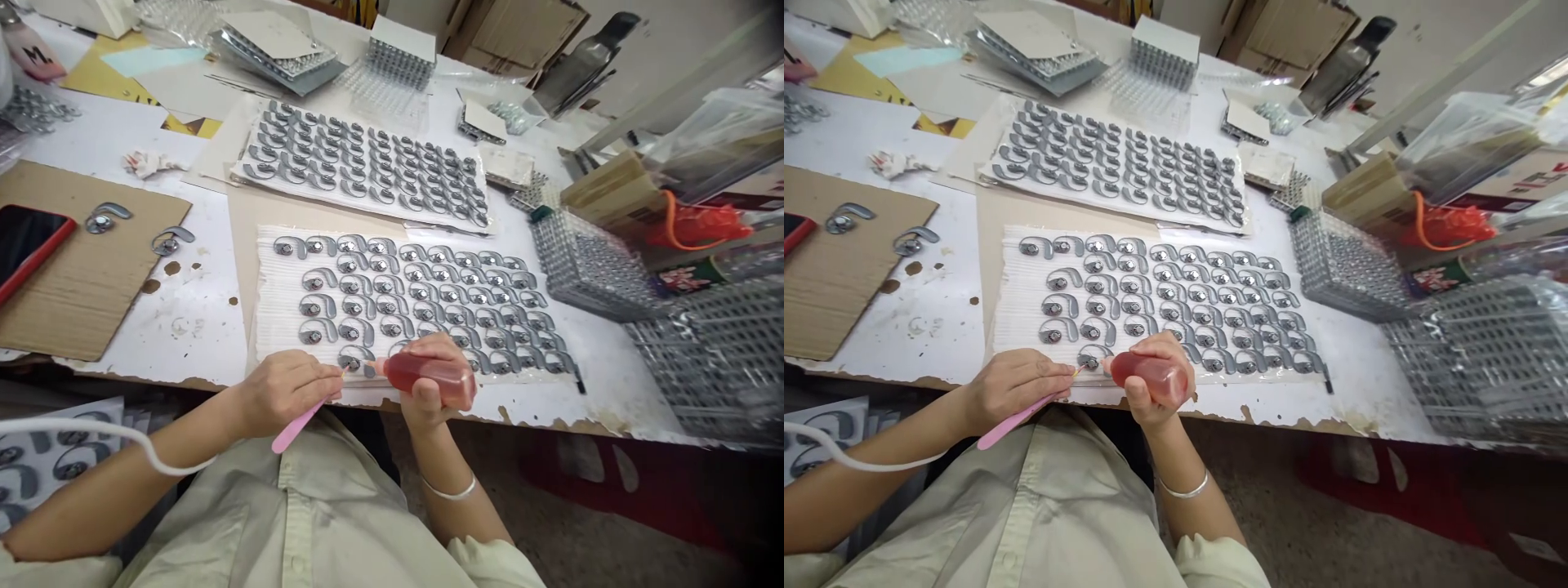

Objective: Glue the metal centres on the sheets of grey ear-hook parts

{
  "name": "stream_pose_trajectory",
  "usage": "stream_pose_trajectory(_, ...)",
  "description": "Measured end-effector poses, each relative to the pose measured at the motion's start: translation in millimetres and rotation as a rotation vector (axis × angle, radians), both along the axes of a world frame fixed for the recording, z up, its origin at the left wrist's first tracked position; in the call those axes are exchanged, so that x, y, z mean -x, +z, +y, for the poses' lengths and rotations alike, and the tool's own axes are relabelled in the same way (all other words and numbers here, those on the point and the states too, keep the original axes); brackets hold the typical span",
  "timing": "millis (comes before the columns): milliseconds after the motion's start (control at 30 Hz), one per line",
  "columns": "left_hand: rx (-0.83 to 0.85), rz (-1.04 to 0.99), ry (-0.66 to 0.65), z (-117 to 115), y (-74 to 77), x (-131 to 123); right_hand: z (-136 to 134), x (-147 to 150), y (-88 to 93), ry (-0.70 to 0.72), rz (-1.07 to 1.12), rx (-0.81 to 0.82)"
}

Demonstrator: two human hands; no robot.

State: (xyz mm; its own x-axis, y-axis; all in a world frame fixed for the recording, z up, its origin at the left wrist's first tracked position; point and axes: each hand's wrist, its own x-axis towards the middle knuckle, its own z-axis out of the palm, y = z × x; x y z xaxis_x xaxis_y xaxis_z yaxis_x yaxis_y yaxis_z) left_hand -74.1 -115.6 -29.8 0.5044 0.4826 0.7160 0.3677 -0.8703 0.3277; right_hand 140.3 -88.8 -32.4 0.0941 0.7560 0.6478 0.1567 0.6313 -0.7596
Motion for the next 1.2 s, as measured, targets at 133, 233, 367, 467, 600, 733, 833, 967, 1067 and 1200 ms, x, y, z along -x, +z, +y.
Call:
stream_pose_trajectory(133,-0.041,0.004,0.002,0.9,2.7,-1.8,-0.3,1.9,0.9,-0.004,-0.095,-0.042)
stream_pose_trajectory(233,-0.065,0.015,-0.004,1.0,2.9,-2.4,-0.3,2.0,0.1,-0.007,-0.134,-0.040)
stream_pose_trajectory(367,-0.051,0.040,0.010,0.5,1.3,-2.8,-0.3,2.0,-0.3,0.001,-0.177,-0.053)
stream_pose_trajectory(467,-0.027,0.041,0.012,0.1,-0.6,-2.9,-0.7,2.3,-0.2,0.006,-0.202,-0.055)
stream_pose_trajectory(600,-0.011,0.044,0.016,-0.1,-1.8,-2.9,-1.1,2.7,-0.1,-0.006,-0.210,-0.057)
stream_pose_trajectory(733,0.003,0.046,0.010,-0.2,-2.5,-3.1,-1.4,3.4,0.2,-0.030,-0.226,-0.071)
stream_pose_trajectory(833,0.006,0.047,0.009,-0.5,-3.8,-3.1,-2.1,3.0,-0.2,-0.046,-0.228,-0.082)
stream_pose_trajectory(967,0.006,0.050,0.014,-0.9,-5.0,-3.1,-3.3,0.5,-2.1,-0.065,-0.240,-0.118)
stream_pose_trajectory(1067,0.008,0.048,0.013,-1.1,-4.5,-3.0,-3.8,-0.3,-2.5,-0.075,-0.251,-0.144)
stream_pose_trajectory(1200,0.009,0.058,0.012,-1.2,-4.3,-2.6,-3.8,1.8,-0.8,-0.062,-0.271,-0.179)
